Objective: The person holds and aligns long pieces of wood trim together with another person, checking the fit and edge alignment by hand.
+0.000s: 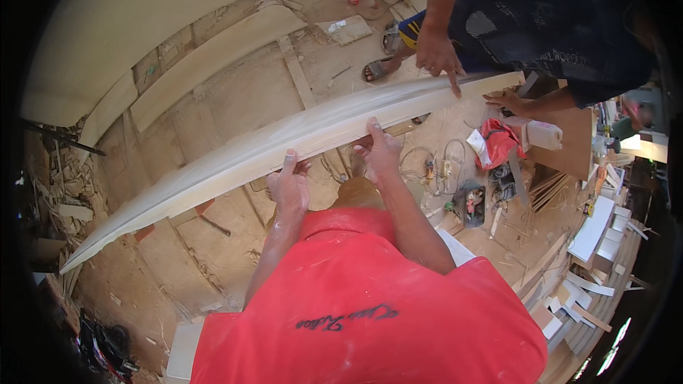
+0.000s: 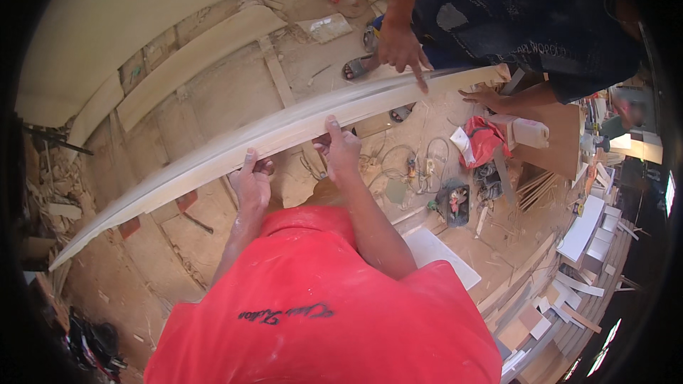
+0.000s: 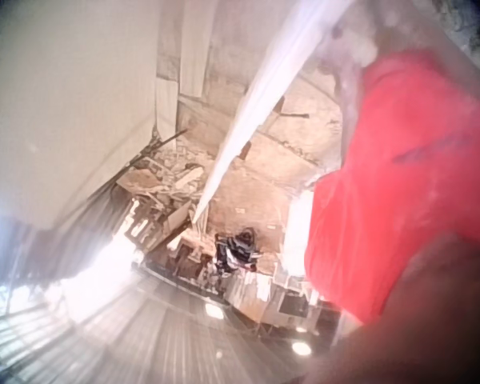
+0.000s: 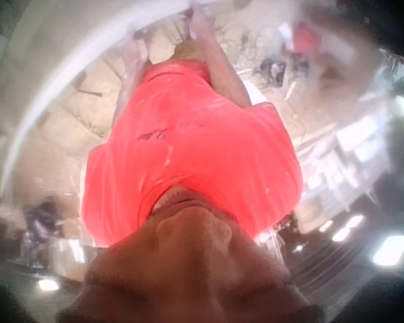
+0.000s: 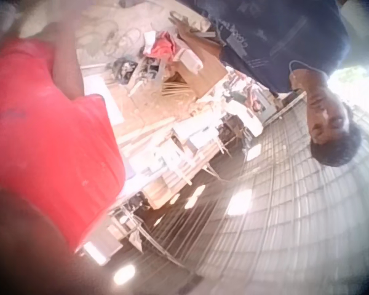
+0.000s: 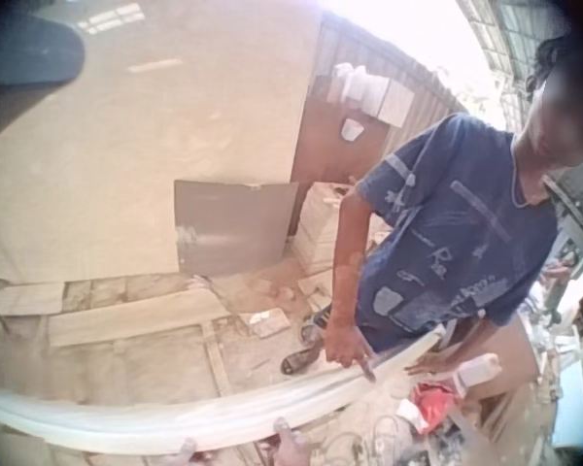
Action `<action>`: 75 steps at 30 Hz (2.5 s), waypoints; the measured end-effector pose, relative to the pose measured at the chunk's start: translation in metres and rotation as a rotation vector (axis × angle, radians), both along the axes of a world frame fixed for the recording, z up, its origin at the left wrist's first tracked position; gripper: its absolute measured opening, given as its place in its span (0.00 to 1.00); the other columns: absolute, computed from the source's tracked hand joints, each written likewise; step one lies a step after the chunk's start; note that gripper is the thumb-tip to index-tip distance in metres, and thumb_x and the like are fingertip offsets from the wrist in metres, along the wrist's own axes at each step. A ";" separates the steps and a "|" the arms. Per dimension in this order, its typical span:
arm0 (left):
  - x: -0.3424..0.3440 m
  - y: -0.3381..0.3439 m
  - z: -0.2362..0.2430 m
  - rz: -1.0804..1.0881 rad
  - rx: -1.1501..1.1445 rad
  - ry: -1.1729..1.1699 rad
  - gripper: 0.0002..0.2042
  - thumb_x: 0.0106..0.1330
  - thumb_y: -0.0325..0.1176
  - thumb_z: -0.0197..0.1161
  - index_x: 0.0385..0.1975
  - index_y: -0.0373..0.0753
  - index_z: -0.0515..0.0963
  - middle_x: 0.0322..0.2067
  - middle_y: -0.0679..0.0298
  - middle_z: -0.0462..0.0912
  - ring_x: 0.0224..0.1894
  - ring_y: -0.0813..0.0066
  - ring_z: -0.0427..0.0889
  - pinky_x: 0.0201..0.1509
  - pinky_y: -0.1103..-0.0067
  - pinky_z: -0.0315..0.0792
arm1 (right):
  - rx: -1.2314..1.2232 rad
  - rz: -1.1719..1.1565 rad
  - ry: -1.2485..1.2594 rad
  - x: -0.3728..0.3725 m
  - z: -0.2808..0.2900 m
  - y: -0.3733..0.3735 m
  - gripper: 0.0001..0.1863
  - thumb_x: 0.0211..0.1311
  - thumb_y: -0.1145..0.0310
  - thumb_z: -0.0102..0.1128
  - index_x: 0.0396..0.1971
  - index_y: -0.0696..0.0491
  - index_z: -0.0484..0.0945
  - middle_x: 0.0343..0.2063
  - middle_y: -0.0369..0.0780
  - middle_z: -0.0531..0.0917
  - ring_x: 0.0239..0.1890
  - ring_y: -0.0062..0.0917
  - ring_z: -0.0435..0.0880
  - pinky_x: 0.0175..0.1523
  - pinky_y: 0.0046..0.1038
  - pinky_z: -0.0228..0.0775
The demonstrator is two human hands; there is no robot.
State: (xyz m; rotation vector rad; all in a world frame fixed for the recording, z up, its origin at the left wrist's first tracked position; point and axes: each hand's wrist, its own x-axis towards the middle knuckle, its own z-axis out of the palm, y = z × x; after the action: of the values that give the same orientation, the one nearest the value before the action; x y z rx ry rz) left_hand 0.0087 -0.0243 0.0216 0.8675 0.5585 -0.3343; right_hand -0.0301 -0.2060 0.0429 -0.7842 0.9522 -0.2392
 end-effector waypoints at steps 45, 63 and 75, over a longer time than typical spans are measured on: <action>-0.002 -0.004 0.017 -0.045 -0.110 -0.052 0.09 0.65 0.29 0.60 0.42 0.33 0.73 0.36 0.62 0.78 0.36 0.73 0.78 0.41 0.75 0.74 | -0.302 0.129 0.242 0.011 0.003 0.101 0.47 0.48 0.62 0.74 0.57 0.68 0.50 0.52 0.50 0.68 0.55 0.29 0.69 0.59 0.27 0.63; 0.001 0.001 0.022 0.021 -0.282 0.039 0.18 0.71 0.48 0.48 0.45 0.37 0.69 0.35 0.61 0.76 0.39 0.71 0.76 0.42 0.73 0.73 | -0.157 0.262 0.083 0.017 0.001 0.124 0.29 0.52 0.70 0.71 0.49 0.62 0.65 0.43 0.41 0.76 0.43 0.22 0.76 0.46 0.23 0.71; -0.003 0.012 0.021 -0.245 0.267 -0.029 0.33 0.69 0.58 0.43 0.46 0.27 0.73 0.42 0.53 0.77 0.48 0.65 0.73 0.54 0.73 0.65 | -0.239 0.367 0.127 0.014 -0.014 0.133 0.15 0.58 0.67 0.65 0.35 0.64 0.76 0.31 0.40 0.80 0.32 0.19 0.78 0.36 0.20 0.71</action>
State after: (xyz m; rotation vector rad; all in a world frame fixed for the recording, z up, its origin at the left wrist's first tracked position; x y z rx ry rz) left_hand 0.0056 -0.0125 0.0428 1.2012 0.4758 -0.4763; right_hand -0.0160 -0.0728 0.0287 -1.1882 0.8895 0.0186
